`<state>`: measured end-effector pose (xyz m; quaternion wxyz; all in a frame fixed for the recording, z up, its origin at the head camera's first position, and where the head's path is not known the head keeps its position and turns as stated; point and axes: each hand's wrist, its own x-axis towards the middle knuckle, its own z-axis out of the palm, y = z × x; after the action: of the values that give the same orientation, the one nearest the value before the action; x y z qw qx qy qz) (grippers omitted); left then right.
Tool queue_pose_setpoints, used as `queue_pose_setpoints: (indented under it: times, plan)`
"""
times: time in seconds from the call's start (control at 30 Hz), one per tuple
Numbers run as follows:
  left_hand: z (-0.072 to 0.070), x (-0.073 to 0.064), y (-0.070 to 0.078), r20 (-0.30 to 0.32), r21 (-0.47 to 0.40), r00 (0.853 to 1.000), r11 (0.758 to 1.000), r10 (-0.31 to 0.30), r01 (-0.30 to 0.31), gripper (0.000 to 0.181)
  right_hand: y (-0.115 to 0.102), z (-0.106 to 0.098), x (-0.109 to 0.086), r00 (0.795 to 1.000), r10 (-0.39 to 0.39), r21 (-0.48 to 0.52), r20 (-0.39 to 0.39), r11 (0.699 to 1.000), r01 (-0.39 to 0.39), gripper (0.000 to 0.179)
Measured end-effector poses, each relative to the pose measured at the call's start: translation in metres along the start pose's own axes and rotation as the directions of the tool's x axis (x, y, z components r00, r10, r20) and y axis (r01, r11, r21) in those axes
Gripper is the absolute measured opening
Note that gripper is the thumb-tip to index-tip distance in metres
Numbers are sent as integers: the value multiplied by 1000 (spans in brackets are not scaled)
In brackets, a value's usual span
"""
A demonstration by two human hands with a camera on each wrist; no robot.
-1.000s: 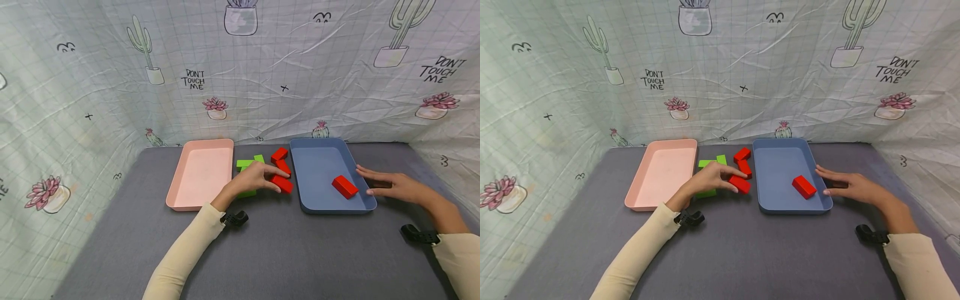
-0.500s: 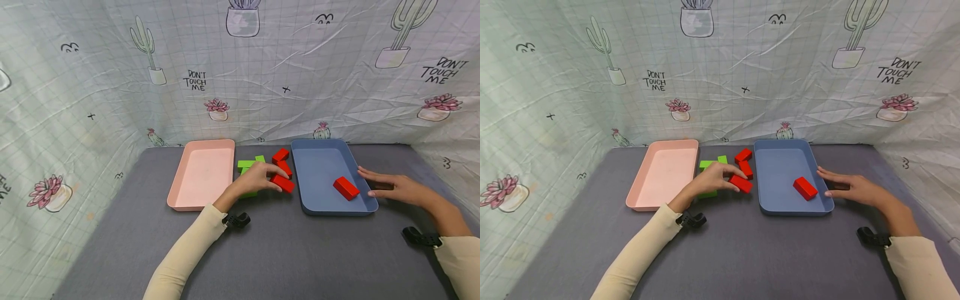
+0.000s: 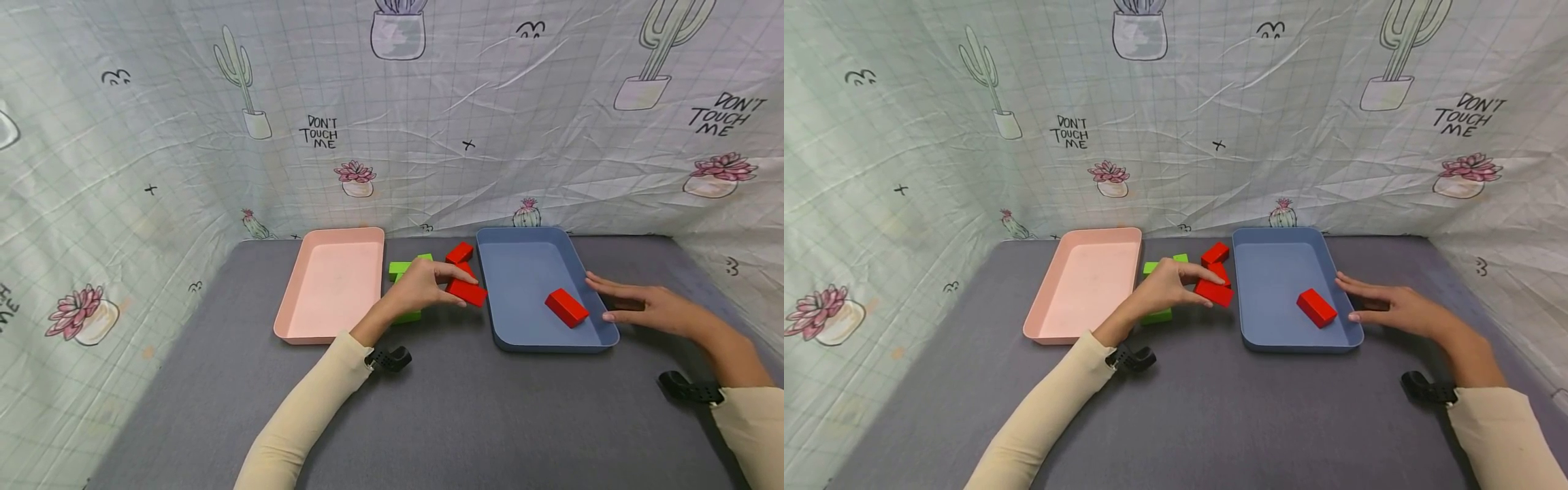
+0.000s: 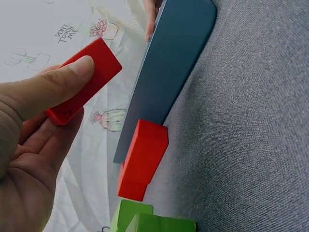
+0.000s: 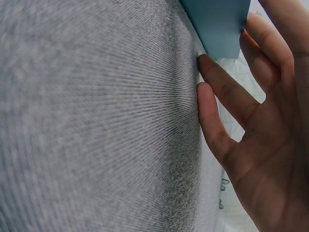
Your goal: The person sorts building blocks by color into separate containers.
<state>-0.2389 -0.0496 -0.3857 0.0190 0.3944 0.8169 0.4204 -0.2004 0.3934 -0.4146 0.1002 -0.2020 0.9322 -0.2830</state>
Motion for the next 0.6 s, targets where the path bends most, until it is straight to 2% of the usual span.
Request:
queue_pose_setpoints:
  times: [0.27, 0.6]
  plan:
    - [1, 2, 2, 1, -96, 1000, 995, 8, -8, 37, 0, 0, 0, 1000, 8, -12, 0, 1000, -8, 70]
    - [3, 5, 5, 16, -124, 1000, 992, 2, 0, 36, -2, 0, 0, 1000, 8, 0, -2, 1000, -8, 70]
